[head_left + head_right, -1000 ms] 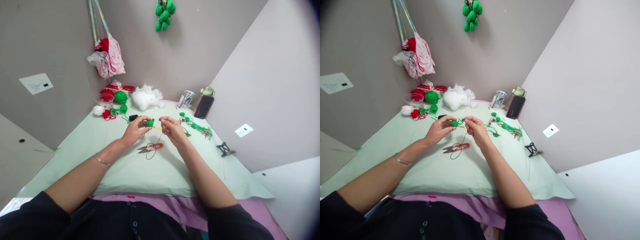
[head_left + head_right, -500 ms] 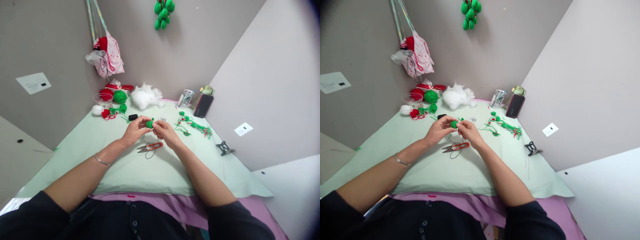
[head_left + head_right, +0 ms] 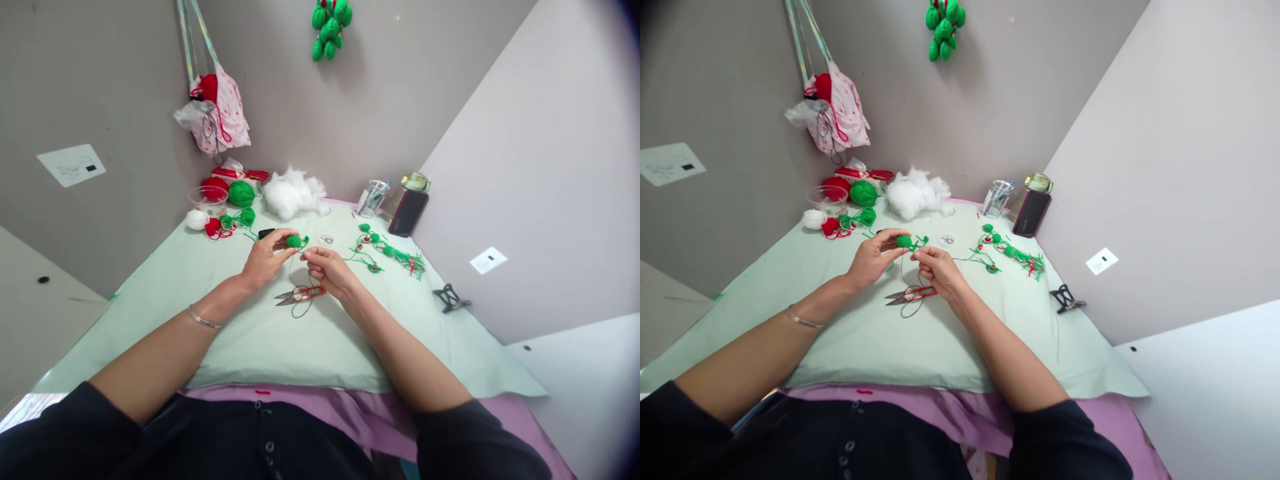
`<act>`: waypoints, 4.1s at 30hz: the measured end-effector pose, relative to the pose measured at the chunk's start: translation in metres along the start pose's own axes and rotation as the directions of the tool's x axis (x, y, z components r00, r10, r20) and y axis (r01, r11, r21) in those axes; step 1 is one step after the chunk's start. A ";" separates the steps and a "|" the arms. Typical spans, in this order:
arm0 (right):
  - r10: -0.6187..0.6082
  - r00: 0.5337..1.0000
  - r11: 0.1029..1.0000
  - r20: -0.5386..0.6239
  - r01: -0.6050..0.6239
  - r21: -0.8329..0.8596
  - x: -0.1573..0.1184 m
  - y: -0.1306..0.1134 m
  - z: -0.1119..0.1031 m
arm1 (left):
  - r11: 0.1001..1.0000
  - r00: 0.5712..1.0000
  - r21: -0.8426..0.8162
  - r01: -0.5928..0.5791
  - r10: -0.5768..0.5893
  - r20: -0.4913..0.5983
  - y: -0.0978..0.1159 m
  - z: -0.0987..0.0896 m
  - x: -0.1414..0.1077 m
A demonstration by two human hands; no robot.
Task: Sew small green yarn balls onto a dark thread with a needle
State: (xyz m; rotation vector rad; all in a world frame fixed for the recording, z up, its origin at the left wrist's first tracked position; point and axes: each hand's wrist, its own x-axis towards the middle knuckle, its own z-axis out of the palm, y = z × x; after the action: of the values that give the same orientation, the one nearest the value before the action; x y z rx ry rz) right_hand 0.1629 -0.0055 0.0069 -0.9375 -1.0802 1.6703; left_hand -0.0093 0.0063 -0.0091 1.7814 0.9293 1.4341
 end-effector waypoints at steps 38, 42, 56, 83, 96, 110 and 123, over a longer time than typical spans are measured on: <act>-0.356 0.934 0.680 -0.027 0.239 -0.693 -0.014 -0.044 -0.032 | 0.876 0.950 -0.368 0.311 -0.283 0.130 0.002 -0.004 0.006; -0.205 0.979 0.833 -0.004 0.172 -0.525 -0.013 -0.044 -0.033 | 0.796 0.923 -0.468 0.383 -0.344 0.171 0.004 -0.005 0.006; -0.508 0.860 0.577 0.033 0.369 -0.729 -0.015 -0.026 -0.009 | 0.757 0.908 -0.508 0.411 -0.388 0.157 0.002 -0.003 0.006; -0.369 0.928 0.526 0.043 0.247 -0.814 -0.015 -0.016 -0.005 | 0.828 0.937 -0.439 0.349 -0.319 0.144 0.004 -0.003 0.006; -0.364 0.931 0.542 0.026 0.235 -0.807 -0.016 -0.016 -0.002 | 0.836 0.940 -0.431 0.339 -0.315 0.128 0.004 -0.003 0.006; -0.391 0.919 0.646 0.050 0.313 -0.696 -0.018 -0.012 0.006 | 0.722 0.915 -0.564 0.400 -0.349 0.203 0.005 -0.001 0.004; -0.453 0.891 0.662 0.026 0.355 -0.660 -0.014 -0.003 0.005 | 0.710 0.923 -0.592 0.381 -0.326 0.202 0.008 -0.002 0.004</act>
State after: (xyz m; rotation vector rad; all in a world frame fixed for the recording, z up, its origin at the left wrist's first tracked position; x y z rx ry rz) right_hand 0.1635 -0.0192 0.0134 -1.1129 -1.6828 0.8264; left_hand -0.0098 0.0053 0.0004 1.0806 0.6016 1.2092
